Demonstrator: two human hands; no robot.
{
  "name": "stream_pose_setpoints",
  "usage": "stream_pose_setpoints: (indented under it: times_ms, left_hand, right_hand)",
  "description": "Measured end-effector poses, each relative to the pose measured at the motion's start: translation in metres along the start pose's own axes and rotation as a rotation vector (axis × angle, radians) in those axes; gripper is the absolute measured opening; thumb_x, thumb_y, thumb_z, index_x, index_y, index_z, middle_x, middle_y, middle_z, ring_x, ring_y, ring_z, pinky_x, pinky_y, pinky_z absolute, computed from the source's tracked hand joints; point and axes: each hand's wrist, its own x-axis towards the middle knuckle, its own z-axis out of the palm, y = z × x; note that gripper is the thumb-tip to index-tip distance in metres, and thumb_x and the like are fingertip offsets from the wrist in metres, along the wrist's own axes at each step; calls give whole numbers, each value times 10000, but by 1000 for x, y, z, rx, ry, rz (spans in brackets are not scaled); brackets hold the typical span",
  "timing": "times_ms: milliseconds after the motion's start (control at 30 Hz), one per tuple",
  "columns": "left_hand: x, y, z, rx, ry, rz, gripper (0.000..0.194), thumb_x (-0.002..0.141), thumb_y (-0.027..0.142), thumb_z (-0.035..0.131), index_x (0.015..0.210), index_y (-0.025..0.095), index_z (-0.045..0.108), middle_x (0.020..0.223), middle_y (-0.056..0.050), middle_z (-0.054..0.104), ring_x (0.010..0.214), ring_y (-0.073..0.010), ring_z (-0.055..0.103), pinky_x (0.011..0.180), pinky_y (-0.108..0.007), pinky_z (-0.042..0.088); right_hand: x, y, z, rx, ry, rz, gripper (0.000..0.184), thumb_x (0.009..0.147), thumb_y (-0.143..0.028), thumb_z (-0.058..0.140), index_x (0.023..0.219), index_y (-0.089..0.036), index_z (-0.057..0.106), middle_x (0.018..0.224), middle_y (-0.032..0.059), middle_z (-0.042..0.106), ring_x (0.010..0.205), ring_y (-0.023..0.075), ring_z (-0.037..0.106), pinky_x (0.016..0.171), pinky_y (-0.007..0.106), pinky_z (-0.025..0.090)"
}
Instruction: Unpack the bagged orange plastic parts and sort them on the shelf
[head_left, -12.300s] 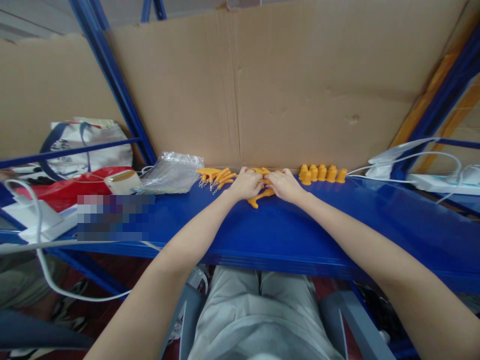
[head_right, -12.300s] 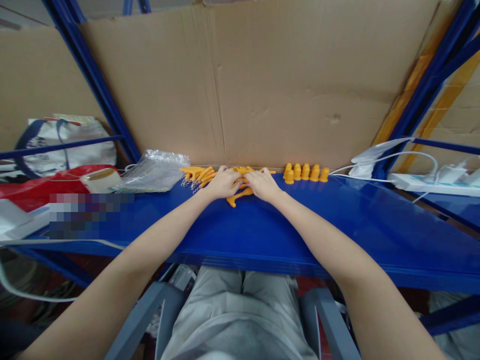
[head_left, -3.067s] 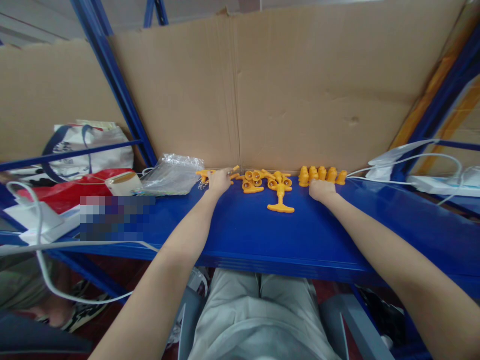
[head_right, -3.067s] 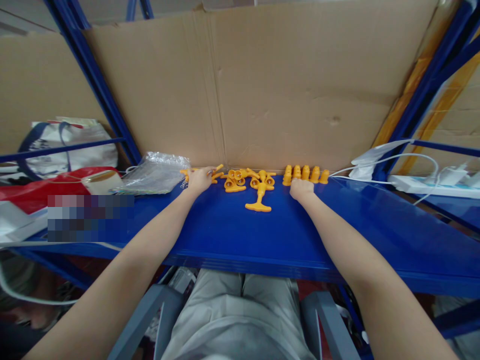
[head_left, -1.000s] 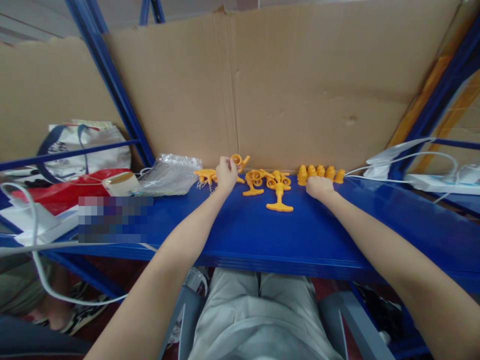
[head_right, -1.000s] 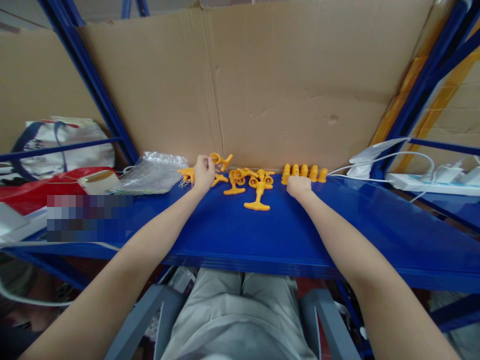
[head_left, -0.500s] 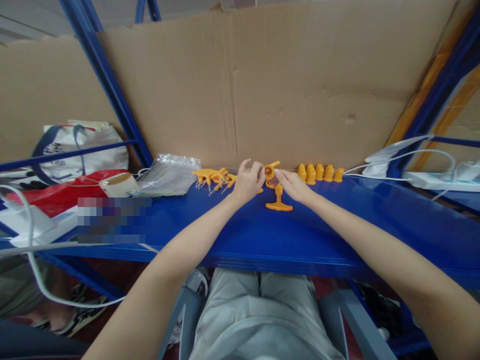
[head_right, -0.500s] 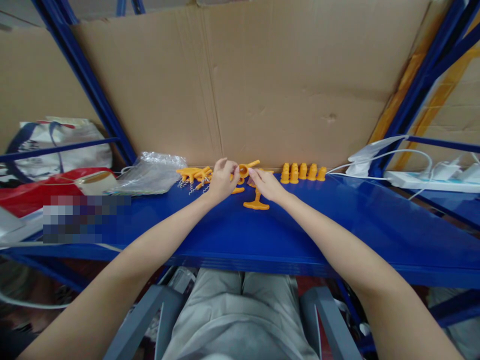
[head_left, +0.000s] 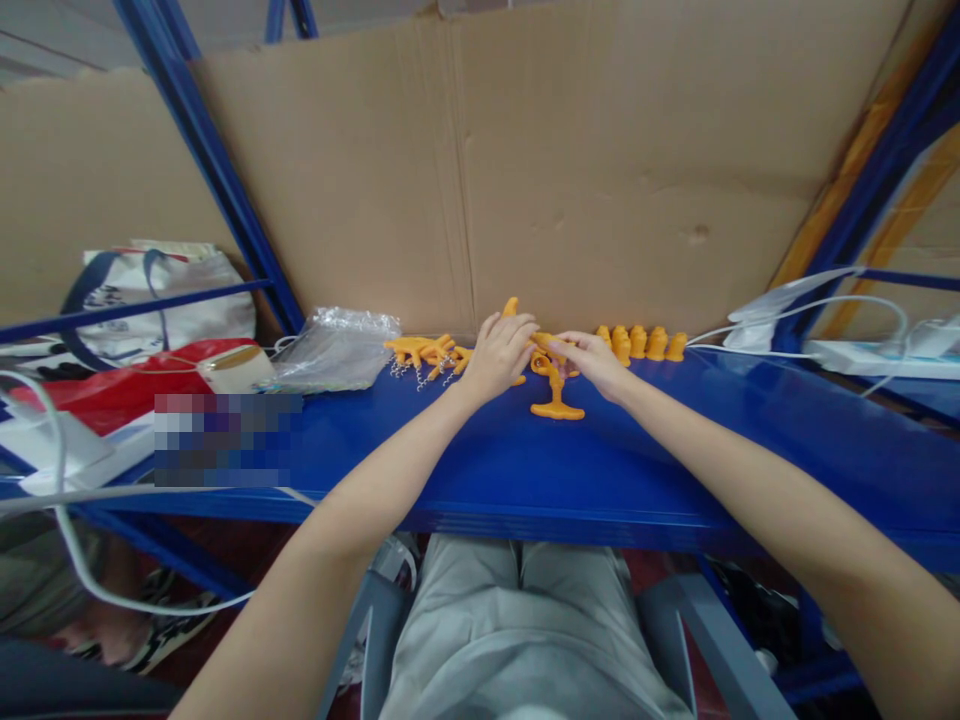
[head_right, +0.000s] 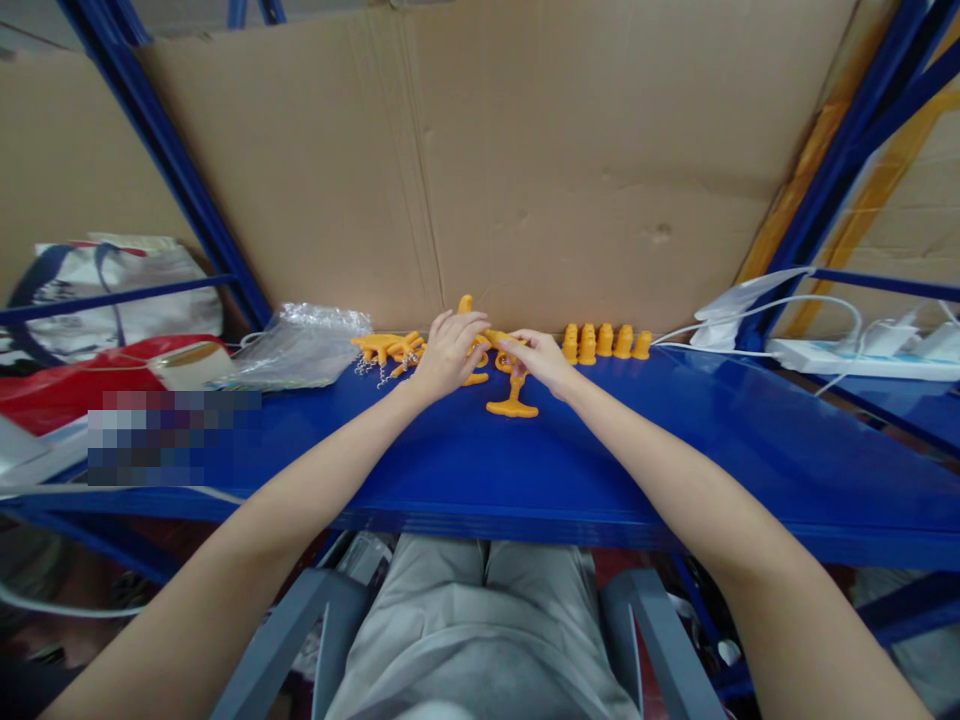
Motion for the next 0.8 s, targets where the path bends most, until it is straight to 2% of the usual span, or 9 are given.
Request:
stream_pose_setpoints:
  times_ms: [167, 233, 400, 500, 600, 700, 800]
  left_hand:
    - [0, -10, -2, -62, -162, 30, 287, 1000, 214, 421, 1141, 185, 669, 1138, -110, 740, 1133, -240, 659, 1203, -556, 232]
    - [0, -10, -2, -89, -203, 37, 284, 985, 198, 432, 1117, 197, 684, 1109, -94, 749, 1102, -237, 666, 1192, -566, 245]
    - [0, -10, -3, -125, -267, 17, 299, 964, 170, 437, 1126, 206, 686, 1140, -90, 742, 1120, -240, 646, 1108, -509, 348]
    - [0, -10, -5, -98, -292, 25, 283, 966, 171, 436, 1094, 198, 686, 1102, -96, 744, 1087, -239, 647, 1051, -462, 372]
    - [0, -8, -6, -72, -314, 69, 263, 951, 158, 439, 1029, 189, 689, 1036, -99, 746, 1038, -242, 653, 982, -431, 383]
    - [0, -4, -6, -51, -354, 108, 242, 934, 158, 447, 958, 170, 688, 993, -113, 743, 997, -253, 661, 938, -423, 375]
    - [0, 0, -7, -39, -371, 132, 233, 926, 169, 449, 931, 161, 682, 965, -120, 742, 960, -257, 669, 918, -418, 369]
  right_hand:
    - [-1, 6, -2, -37, -37, -9, 579, 564, -708, 802, 761, -178, 677, 542, -37, 568, 453, 83, 479, 466, 248, 402]
    - [-1, 9, -3, -49, -48, -10, 586, 563, -708, 803, 778, -174, 693, 542, -34, 566, 456, 85, 474, 468, 254, 407]
    - [1, 14, -4, -65, -54, -12, 586, 588, -701, 796, 797, -159, 719, 561, -20, 582, 468, 90, 489, 480, 262, 438]
    - [1, 15, -7, -90, -75, -24, 609, 614, -691, 790, 882, -146, 754, 584, -10, 606, 486, 98, 510, 505, 271, 474]
    - [0, 13, -11, -157, -148, -49, 602, 630, -679, 784, 925, -153, 773, 580, -11, 616, 495, 102, 511, 522, 272, 483]
    - [1, 10, -18, -248, -243, -71, 544, 649, -665, 771, 882, -174, 785, 582, -10, 626, 490, 101, 491, 513, 265, 456]
    - [3, 10, -22, -315, -283, -87, 506, 662, -652, 758, 854, -186, 792, 616, -1, 647, 502, 109, 492, 512, 267, 437]
